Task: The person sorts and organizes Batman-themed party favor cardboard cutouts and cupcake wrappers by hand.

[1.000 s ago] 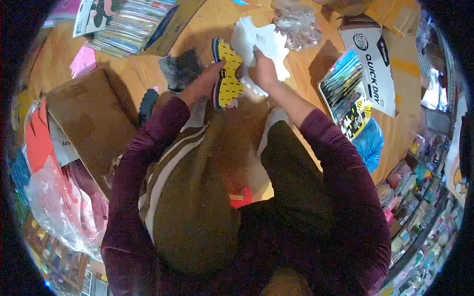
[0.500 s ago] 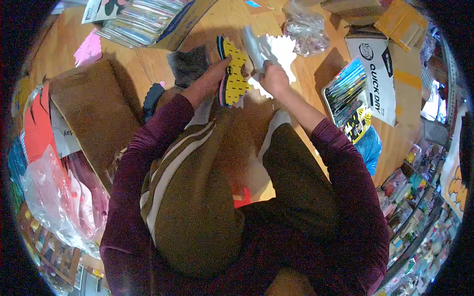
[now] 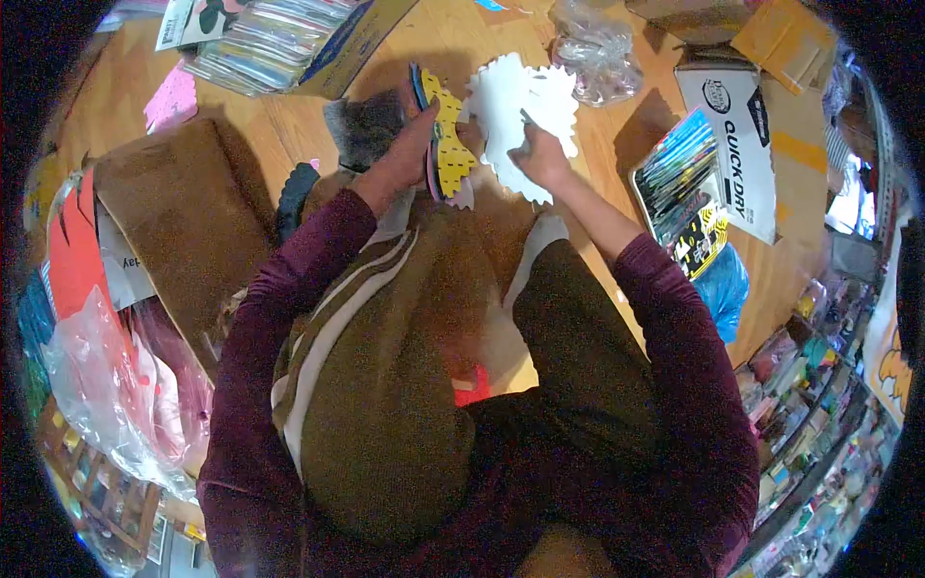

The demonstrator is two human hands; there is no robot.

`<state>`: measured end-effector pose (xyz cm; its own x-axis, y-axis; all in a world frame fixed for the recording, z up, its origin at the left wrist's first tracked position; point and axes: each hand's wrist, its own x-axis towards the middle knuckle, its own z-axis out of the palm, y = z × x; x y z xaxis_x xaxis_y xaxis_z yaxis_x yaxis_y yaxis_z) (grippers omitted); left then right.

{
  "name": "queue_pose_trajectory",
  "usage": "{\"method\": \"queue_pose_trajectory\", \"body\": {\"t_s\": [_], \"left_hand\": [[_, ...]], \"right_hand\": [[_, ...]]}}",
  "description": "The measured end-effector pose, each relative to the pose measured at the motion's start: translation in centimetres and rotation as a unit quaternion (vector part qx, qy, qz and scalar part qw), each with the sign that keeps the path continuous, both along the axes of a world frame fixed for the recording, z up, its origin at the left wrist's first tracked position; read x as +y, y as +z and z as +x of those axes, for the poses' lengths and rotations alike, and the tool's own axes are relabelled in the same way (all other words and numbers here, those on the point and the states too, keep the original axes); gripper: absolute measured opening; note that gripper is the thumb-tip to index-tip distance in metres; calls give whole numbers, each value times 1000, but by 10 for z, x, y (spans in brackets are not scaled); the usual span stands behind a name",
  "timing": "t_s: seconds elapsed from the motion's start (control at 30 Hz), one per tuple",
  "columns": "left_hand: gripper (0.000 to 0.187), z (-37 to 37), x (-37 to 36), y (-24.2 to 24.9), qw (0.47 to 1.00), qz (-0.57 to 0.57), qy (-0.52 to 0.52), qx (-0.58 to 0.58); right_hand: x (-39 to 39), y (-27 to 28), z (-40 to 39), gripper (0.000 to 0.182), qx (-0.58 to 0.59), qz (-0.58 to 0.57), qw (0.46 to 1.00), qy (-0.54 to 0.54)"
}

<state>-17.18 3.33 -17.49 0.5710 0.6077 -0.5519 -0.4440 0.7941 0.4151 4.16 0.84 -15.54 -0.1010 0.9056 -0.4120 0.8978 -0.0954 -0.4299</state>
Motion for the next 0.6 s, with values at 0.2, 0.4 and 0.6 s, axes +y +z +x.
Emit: {"method": "queue_pose_trajectory", "body": {"t_s": [0.2,0.4,0.6], "left_hand": [[45,2,3,25,1000,11,29,-3],[45,26,5,28,992,2,127,1],[49,15,4,38,996,44,54,-51]], "right_hand": [[13,54,-9,35,59,19,997,-53],[11,61,-50,33,57,61,995,60],[8,94,-88,46,13,-18,986,166]]}}
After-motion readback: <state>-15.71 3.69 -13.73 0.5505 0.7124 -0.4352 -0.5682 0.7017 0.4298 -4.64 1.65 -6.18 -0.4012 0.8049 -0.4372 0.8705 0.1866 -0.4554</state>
